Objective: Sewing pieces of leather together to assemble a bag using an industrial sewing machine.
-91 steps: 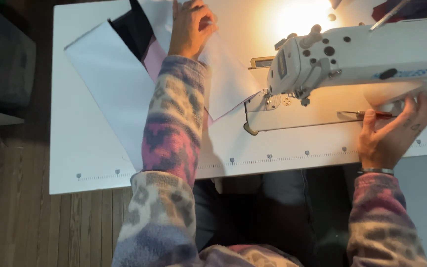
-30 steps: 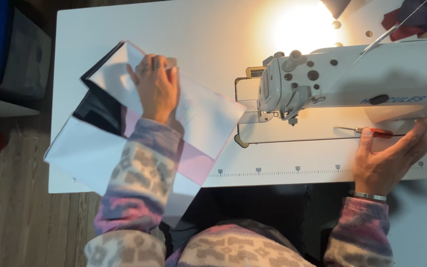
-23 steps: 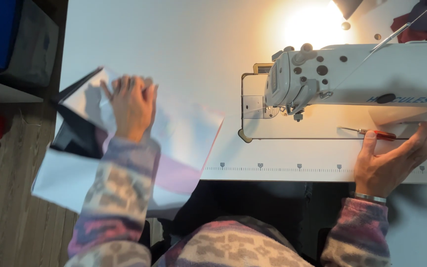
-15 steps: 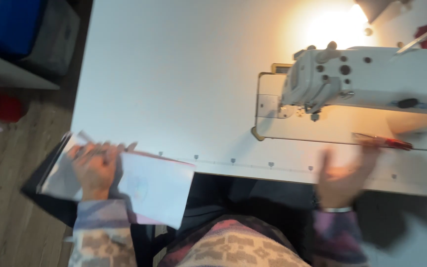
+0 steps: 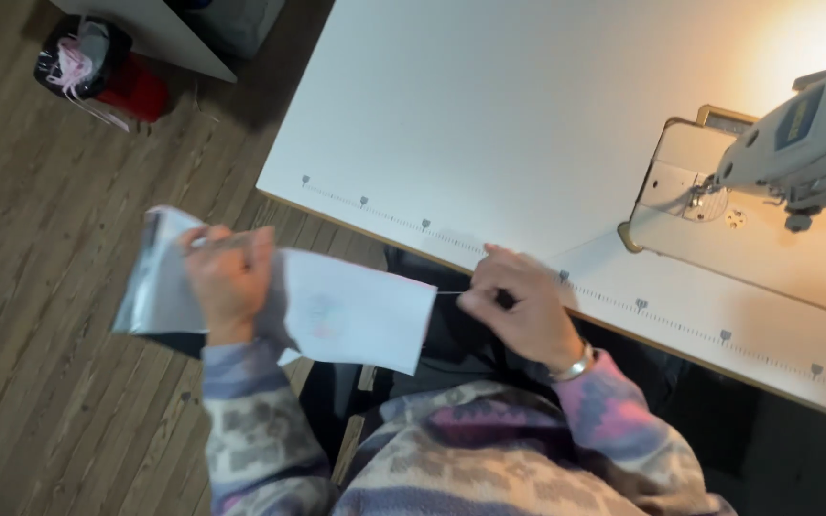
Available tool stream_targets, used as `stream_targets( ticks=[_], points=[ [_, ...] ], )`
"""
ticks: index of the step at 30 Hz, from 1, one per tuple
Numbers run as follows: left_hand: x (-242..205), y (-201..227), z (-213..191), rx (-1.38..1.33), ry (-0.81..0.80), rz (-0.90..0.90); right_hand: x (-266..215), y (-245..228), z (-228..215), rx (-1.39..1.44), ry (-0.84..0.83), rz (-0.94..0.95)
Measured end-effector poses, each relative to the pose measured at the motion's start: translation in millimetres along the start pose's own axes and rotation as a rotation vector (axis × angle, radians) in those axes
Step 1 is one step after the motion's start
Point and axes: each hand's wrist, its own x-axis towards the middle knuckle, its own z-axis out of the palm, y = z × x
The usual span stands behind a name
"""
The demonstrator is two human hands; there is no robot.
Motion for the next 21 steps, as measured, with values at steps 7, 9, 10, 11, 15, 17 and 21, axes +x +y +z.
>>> stream_targets(
  ticks=[7, 9, 10, 11, 15, 17, 21],
  points=[
    [-2, 64, 63, -0.1, -0.156, -0.025, -8, -9, -8, 0.982, 0.03, 0.176],
    [-1, 66, 63, -0.139, -0.127, 0.063, -11, 13, 3, 0.962, 0.097, 0.14],
    [0, 66, 61, -0.136, -0.122, 0.062, -9, 10, 6, 0.961, 0.093, 0.135],
    [2, 68, 61, -0.172, -0.094, 0.075, -7, 7, 8, 0.976, 0.214, 0.242],
    [-3, 48, 68, -0.122, -0.079, 0.012, -13, 0, -10, 1.066, 0.484, 0.287],
    [-19, 17, 70, -0.099, -0.029, -0.04, -25, -18, -23, 0.623, 0.315, 0.285],
    [-22, -23, 42, -0.186, 0.244, -0.244, -42, -72, -44, 0.054, -0.194, -0.208]
  ],
)
